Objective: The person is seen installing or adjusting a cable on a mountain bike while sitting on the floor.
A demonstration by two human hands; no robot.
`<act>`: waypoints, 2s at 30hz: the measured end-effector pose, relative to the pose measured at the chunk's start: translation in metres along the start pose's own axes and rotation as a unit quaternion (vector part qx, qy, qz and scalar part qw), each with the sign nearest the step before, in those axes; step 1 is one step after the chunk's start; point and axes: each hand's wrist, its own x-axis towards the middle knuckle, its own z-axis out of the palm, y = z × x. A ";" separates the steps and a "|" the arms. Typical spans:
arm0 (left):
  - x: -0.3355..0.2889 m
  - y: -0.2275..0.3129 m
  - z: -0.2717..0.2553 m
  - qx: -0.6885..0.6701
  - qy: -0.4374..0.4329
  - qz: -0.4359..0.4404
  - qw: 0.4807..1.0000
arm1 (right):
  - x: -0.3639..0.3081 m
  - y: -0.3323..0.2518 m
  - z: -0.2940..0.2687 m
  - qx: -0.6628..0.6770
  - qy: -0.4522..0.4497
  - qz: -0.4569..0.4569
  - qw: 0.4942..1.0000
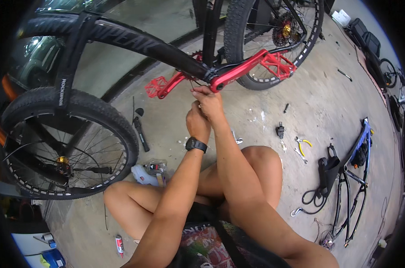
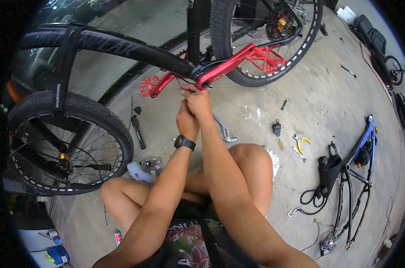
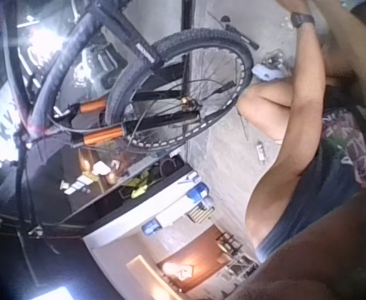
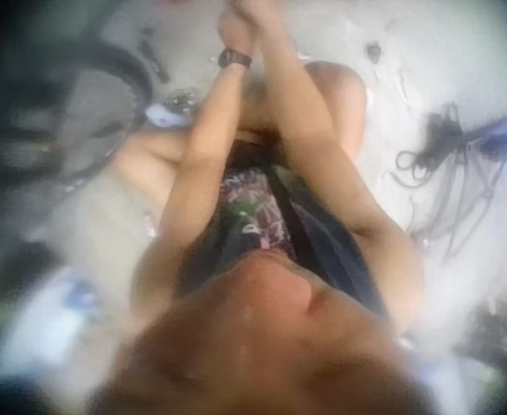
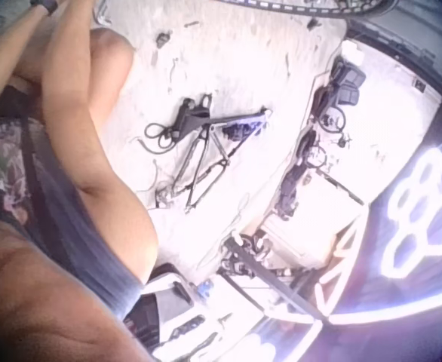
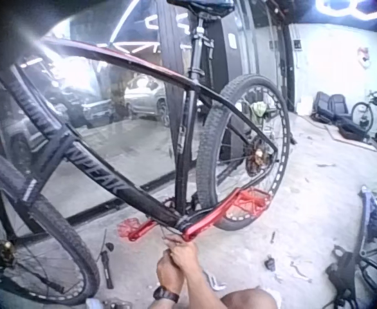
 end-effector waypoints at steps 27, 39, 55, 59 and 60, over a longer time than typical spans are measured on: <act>-0.024 -0.036 -0.034 -0.157 -0.006 0.070 0.985 | 0.003 -0.003 -0.003 0.081 -0.098 0.021 0.992; -0.022 -0.041 -0.017 -0.229 0.016 0.029 0.973 | 0.005 -0.005 0.003 0.134 -0.095 0.059 0.985; 0.051 -0.078 0.046 -0.750 -0.167 -0.344 0.539 | 0.008 0.003 0.009 0.084 -0.005 0.084 0.993; 0.031 -0.059 0.046 -0.786 -0.173 -0.282 0.522 | 0.021 0.021 0.002 0.077 0.038 -0.022 0.996; 0.023 -0.053 0.047 -0.787 -0.176 -0.284 0.519 | 0.026 0.027 -0.004 0.027 0.063 -0.073 0.995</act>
